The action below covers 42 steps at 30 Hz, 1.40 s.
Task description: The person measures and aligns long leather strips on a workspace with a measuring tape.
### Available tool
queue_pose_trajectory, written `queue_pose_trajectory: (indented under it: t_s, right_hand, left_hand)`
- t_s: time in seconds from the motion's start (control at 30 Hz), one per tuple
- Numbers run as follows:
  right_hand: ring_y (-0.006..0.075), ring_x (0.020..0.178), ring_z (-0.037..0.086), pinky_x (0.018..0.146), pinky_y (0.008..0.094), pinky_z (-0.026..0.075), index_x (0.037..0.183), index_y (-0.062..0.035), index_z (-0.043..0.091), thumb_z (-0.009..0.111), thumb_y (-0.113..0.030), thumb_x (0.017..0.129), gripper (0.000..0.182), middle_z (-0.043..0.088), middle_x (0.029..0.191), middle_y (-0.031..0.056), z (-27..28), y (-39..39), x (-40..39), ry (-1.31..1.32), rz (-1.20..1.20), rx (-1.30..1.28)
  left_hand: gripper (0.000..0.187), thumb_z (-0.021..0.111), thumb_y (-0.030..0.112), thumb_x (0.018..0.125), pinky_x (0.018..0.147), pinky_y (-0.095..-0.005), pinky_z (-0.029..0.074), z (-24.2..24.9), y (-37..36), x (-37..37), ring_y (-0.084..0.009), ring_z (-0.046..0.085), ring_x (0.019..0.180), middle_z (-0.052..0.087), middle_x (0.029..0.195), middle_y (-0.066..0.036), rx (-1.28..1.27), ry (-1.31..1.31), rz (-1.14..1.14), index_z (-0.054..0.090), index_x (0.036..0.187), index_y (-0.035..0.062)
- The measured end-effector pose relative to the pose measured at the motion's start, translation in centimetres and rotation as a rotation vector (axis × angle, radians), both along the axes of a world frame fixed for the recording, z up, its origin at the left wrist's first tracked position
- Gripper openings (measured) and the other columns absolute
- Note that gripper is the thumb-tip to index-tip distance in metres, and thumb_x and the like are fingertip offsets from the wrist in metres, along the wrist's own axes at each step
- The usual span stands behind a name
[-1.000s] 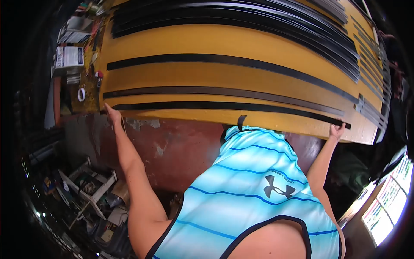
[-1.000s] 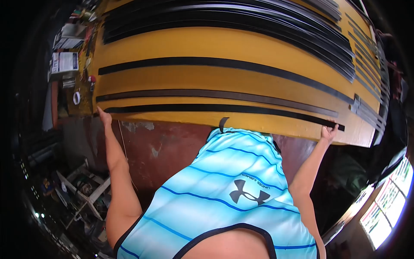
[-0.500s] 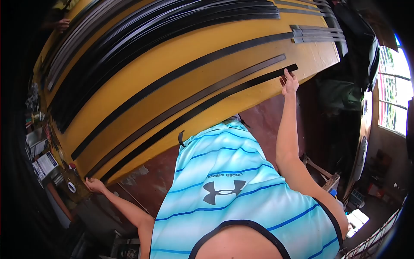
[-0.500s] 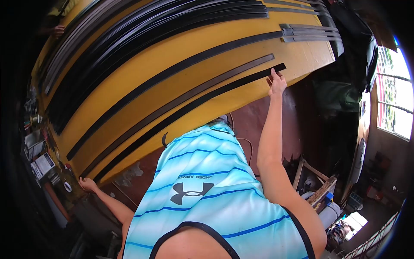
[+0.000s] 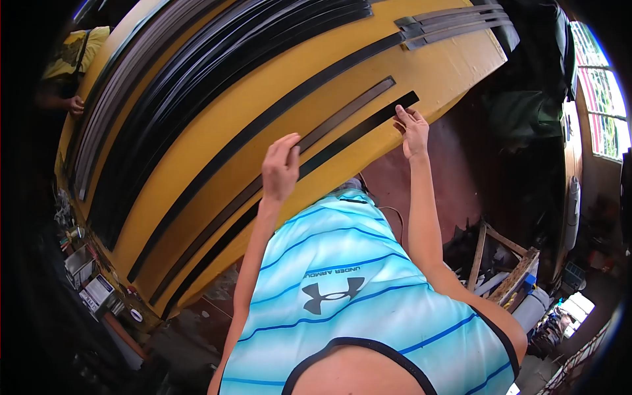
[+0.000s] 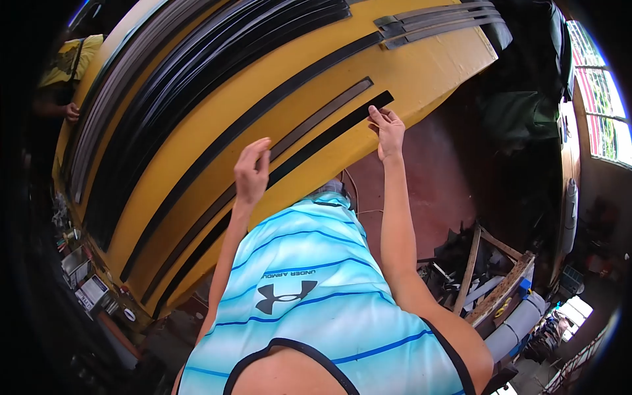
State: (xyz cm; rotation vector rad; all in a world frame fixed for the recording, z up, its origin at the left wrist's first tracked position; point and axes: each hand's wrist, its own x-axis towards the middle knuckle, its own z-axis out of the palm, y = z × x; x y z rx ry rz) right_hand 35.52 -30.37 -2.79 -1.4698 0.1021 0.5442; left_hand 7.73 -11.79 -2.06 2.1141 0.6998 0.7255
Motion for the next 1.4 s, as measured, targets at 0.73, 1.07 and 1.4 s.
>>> queue_pose_trajectory:
  t_s: [0.73,1.07,1.4]
  right_hand:
    - [0.0218,0.074,0.065,0.070,0.0342,0.052,0.089,-0.0014,0.063,0.079,-0.024,0.088,0.027,0.066,0.081,0.0107,0.7,-0.9,11.9,-0.547,0.636,-0.479]
    - [0.0256,0.087,0.067,0.075,0.0382,0.055,0.116,-0.0165,0.072,0.075,-0.028,0.091,0.027,0.062,0.098,0.0056,-0.8,3.7,13.9,-0.966,0.990,-0.489]
    - [0.0269,0.087,0.064,0.079,0.0389,0.053,0.128,-0.0185,0.071,0.075,-0.012,0.088,0.041,0.059,0.102,0.0077,-2.3,0.7,13.7,-1.015,1.025,-0.442]
  left_hand:
    - [0.040,0.079,0.013,0.087,0.073,-0.0360,0.059,2.2,-6.5,18.3,-0.0328,0.071,0.088,0.069,0.103,-0.014,-0.019,0.228,-0.249,0.066,0.124,0.0028]
    - [0.044,0.082,0.011,0.085,0.073,-0.0364,0.059,2.9,-5.8,18.8,-0.0314,0.071,0.086,0.069,0.102,-0.014,0.009,0.215,-0.218,0.066,0.125,0.0020]
    - [0.047,0.083,0.011,0.084,0.077,-0.0352,0.058,2.1,-4.0,19.6,-0.0284,0.070,0.089,0.069,0.103,-0.013,0.038,0.252,-0.211,0.069,0.129,0.0055]
